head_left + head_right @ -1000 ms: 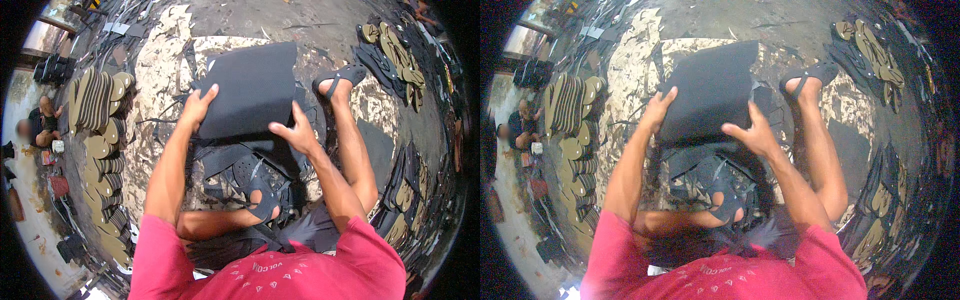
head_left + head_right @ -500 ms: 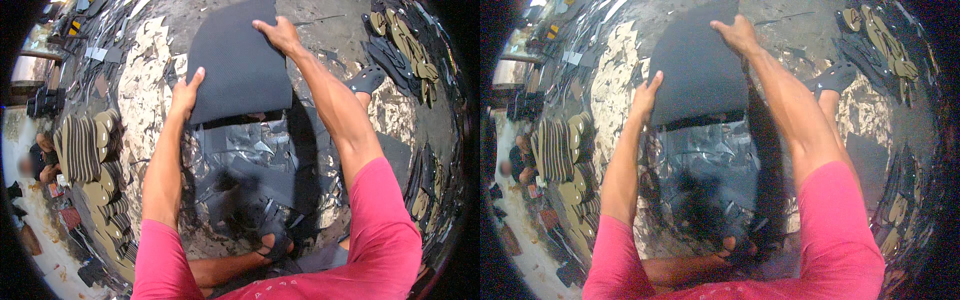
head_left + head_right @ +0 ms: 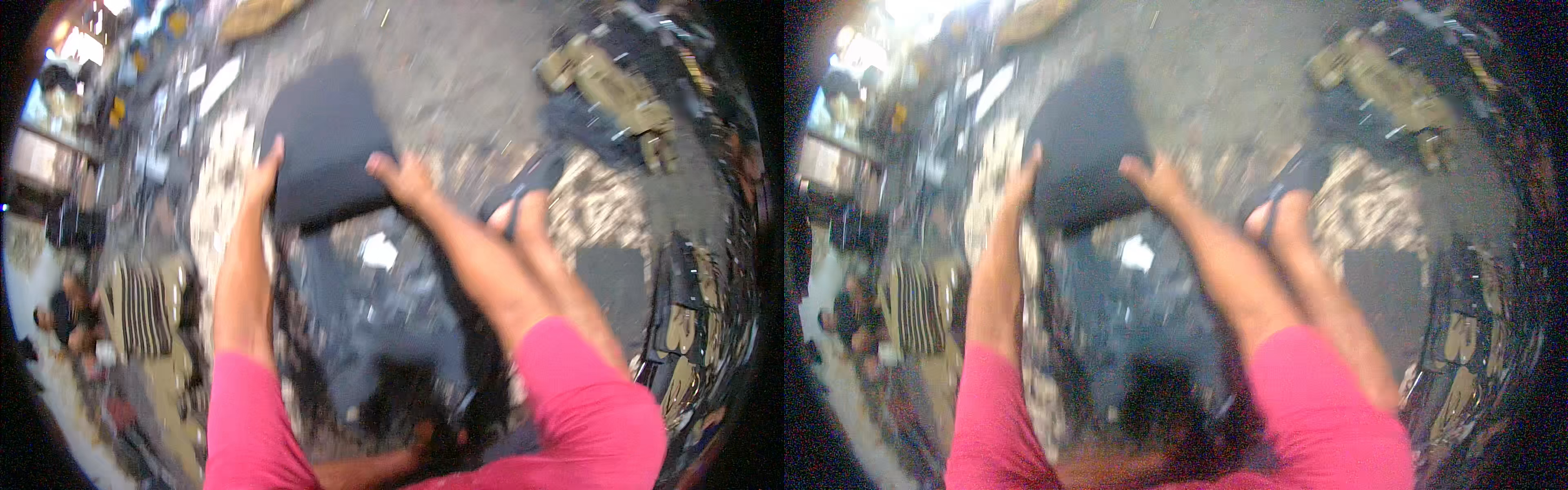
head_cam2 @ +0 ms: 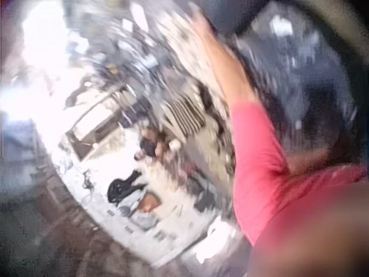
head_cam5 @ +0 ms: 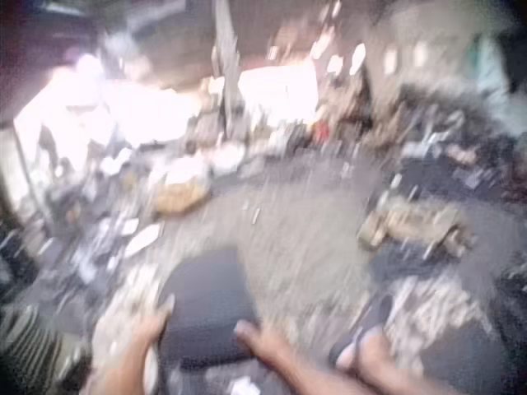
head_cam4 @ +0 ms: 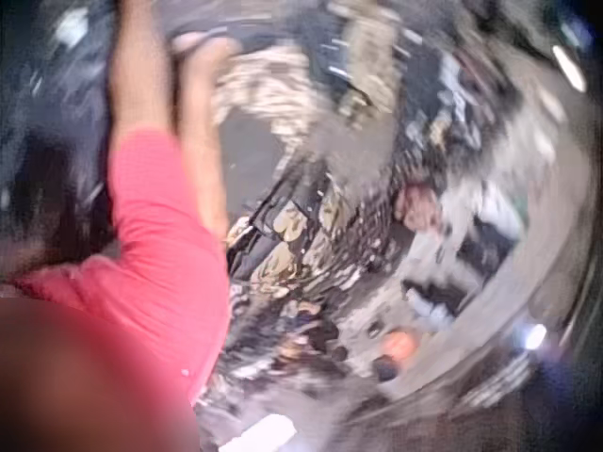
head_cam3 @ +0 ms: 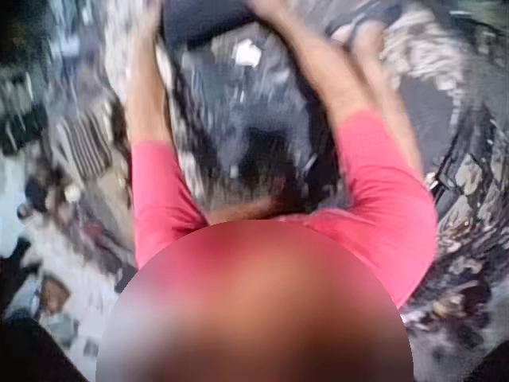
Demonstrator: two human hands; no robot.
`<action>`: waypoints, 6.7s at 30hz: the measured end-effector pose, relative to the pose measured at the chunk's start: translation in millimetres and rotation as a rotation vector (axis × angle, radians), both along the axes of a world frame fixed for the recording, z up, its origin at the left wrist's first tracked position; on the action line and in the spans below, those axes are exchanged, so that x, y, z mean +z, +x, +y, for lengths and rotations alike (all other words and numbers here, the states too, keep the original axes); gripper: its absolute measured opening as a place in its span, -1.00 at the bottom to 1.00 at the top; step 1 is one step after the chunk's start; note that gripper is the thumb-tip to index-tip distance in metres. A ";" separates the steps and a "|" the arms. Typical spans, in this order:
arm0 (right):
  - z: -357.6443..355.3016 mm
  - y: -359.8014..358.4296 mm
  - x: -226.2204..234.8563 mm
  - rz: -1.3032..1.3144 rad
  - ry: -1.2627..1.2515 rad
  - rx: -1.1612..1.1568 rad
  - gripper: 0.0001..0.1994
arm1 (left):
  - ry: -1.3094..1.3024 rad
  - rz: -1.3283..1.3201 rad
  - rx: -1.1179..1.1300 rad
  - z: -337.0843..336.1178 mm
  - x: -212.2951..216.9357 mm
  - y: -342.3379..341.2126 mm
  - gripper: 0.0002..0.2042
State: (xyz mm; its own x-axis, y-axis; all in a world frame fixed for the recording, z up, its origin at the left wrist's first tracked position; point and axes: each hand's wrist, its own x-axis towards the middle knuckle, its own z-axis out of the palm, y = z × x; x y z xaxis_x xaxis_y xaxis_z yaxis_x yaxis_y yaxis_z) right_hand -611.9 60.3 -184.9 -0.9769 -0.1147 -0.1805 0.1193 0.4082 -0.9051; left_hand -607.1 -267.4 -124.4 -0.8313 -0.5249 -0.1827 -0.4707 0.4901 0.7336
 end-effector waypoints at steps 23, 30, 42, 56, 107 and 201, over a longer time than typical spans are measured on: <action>368.9 275.6 114.0 -0.295 -0.779 -0.510 -0.66 | -0.623 0.082 -0.903 360.7 84.6 377.1 -0.30; 488.0 439.8 81.3 -0.005 -0.300 -0.955 -0.78 | 0.737 -0.047 0.037 326.7 -8.9 407.7 -0.15; 420.1 601.2 3.7 0.117 0.724 -0.634 -0.68 | 0.969 -0.302 -0.184 336.9 97.7 472.9 -0.52; 223.4 570.6 225.8 -0.235 0.028 0.159 -0.54 | 1.161 -0.228 -0.115 340.9 136.2 487.5 -0.65; 223.7 472.1 172.3 -0.048 0.299 0.223 -0.67 | 1.434 0.022 0.115 375.1 110.1 445.4 -0.48; 157.1 508.7 188.8 0.362 0.152 0.660 -0.61 | 1.381 0.836 0.638 290.1 158.5 598.7 -0.52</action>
